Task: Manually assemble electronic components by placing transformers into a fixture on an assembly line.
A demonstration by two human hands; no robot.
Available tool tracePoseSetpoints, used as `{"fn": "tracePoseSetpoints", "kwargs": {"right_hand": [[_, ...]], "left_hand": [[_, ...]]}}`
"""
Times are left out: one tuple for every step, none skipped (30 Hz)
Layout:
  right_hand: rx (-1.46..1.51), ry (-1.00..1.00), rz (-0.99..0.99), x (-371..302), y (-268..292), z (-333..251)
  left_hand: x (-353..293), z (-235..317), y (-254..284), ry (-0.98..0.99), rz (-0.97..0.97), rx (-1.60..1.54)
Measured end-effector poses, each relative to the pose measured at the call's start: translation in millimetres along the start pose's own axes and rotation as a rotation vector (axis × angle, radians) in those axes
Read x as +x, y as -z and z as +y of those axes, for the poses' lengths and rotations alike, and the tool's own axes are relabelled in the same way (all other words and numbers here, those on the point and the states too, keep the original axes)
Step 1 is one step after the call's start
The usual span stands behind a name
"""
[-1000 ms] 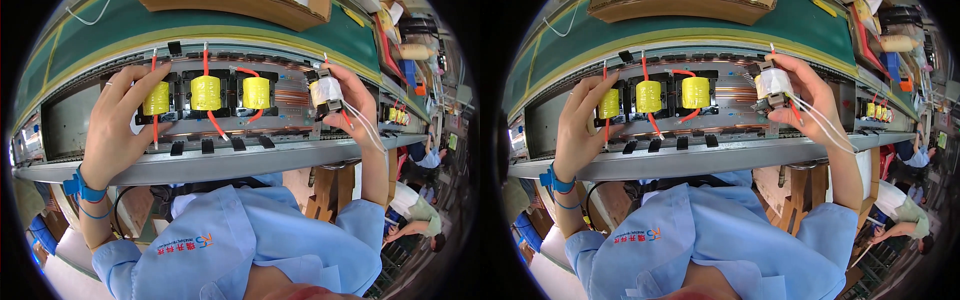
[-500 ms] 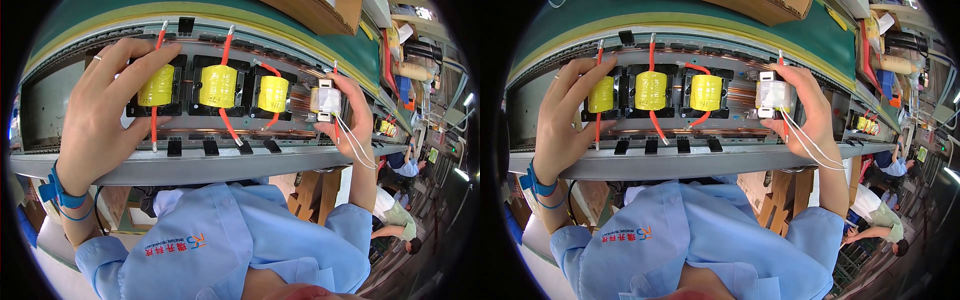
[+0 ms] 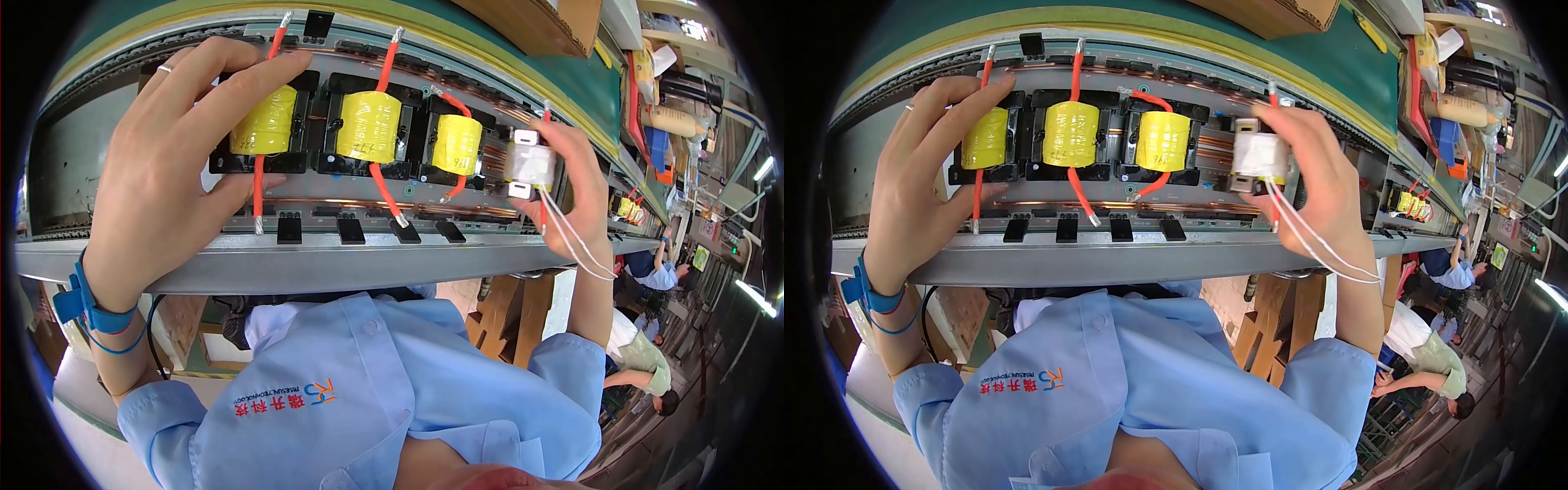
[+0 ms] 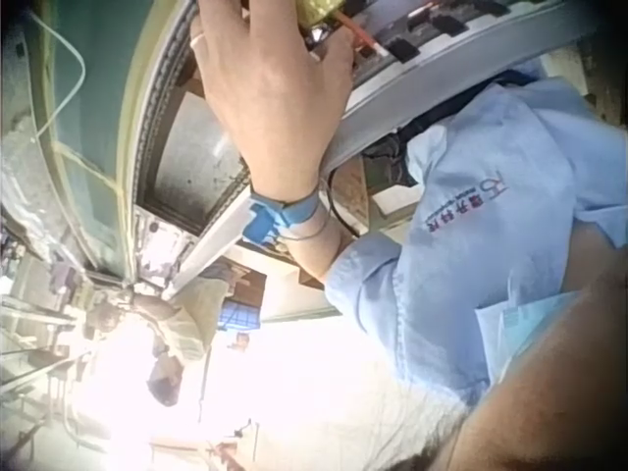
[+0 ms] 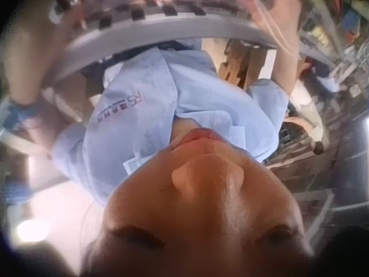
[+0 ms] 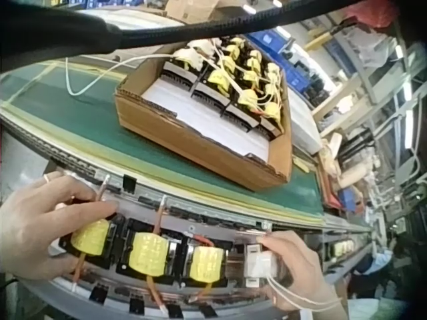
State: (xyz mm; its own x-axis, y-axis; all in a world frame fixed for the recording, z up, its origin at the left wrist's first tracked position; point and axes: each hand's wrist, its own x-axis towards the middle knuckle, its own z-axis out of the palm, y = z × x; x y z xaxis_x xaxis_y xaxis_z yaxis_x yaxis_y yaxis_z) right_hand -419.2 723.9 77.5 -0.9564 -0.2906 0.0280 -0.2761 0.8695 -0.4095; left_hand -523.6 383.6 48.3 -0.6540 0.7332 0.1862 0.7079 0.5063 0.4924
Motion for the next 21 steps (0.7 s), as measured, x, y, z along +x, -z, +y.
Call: {"fn": "tracePoseSetpoints", "kwargs": {"right_hand": [[-0.044, 0.001, -0.006, 2.0, 0.2, -4.2], [-0.048, -0.008, -0.002, 3.8, 0.7, -7.1], [-0.060, -0.016, -0.031, 5.6, 1.1, -9.3], [-0.073, -0.029, -0.057, 6.5, 1.6, -11.8], [-0.105, -0.008, -0.059, 8.6, 0.8, -14.0], [-0.110, -0.025, -0.048, 10.0, -1.4, -16.3], [-0.122, -0.003, -0.048, 11.4, -4.8, -19.2], [-0.133, 0.019, -0.047, 12.1, -6.9, -20.8], [-0.144, 0.013, -0.052, 12.1, -7.3, -20.6], [-0.144, 0.000, -0.046, 12.1, -7.5, -20.1], [-0.163, 0.019, -0.033, 11.8, -7.8, -19.4], [-0.182, 0.038, -0.020, 11.6, -7.7, -19.0], [-0.204, 0.032, -0.032, 11.1, -7.3, -19.7], [-0.201, 0.017, -0.025, 11.3, -7.1, -19.0], [-0.223, 0.038, -0.039, 12.0, -7.2, -17.2], [-0.246, 0.059, -0.054, 12.4, -7.3, -15.1], [-0.239, 0.104, -0.026, 13.5, -8.3, -12.7], [-0.236, 0.091, -0.019, 13.8, -9.7, -12.3], [-0.224, 0.091, -0.007, 13.2, -11.7, -13.6], [-0.212, 0.093, 0.005, 11.4, -13.4, -13.2], [-0.222, 0.110, 0.043, 8.1, -16.7, -9.7]], "left_hand": [[1.6, 0.0, 0.2, -0.009, 0.000, -0.002], [2.0, 0.7, 0.9, 0.005, -0.013, 0.002], [2.1, 1.5, 1.2, 0.017, -0.026, 0.006], [2.7, 2.3, 1.2, 0.000, -0.029, 0.004], [2.9, 3.1, 1.2, 0.015, -0.026, 0.005], [3.5, 5.0, 1.5, 0.030, -0.024, 0.007], [2.9, 7.7, 2.9, 0.058, -0.049, 0.012], [3.2, 9.0, 1.1, 0.039, -0.055, 0.010], [3.3, 9.6, -2.4, 0.029, -0.016, 0.030], [2.9, 10.6, -3.9, 0.024, 0.025, 0.050], [3.2, 11.2, -2.9, 0.029, 0.011, 0.052], [4.6, 11.4, -2.7, 0.017, 0.003, 0.052], [5.2, 11.5, -3.7, 0.018, 0.007, 0.057], [6.2, 11.7, -4.5, 0.019, 0.010, 0.062], [7.7, 12.0, -4.5, 0.031, -0.002, 0.059], [8.0, 13.3, -4.6, 0.018, -0.011, 0.059], [7.7, 14.5, -4.2, 0.038, -0.018, 0.081], [7.3, 14.9, -3.7, 0.058, -0.024, 0.104], [5.2, 13.4, -2.9, 0.058, -0.037, 0.093], [3.8, 12.8, -4.5, 0.050, -0.046, 0.091], [2.2, 12.0, -7.3, 0.043, -0.026, 0.082]]}}
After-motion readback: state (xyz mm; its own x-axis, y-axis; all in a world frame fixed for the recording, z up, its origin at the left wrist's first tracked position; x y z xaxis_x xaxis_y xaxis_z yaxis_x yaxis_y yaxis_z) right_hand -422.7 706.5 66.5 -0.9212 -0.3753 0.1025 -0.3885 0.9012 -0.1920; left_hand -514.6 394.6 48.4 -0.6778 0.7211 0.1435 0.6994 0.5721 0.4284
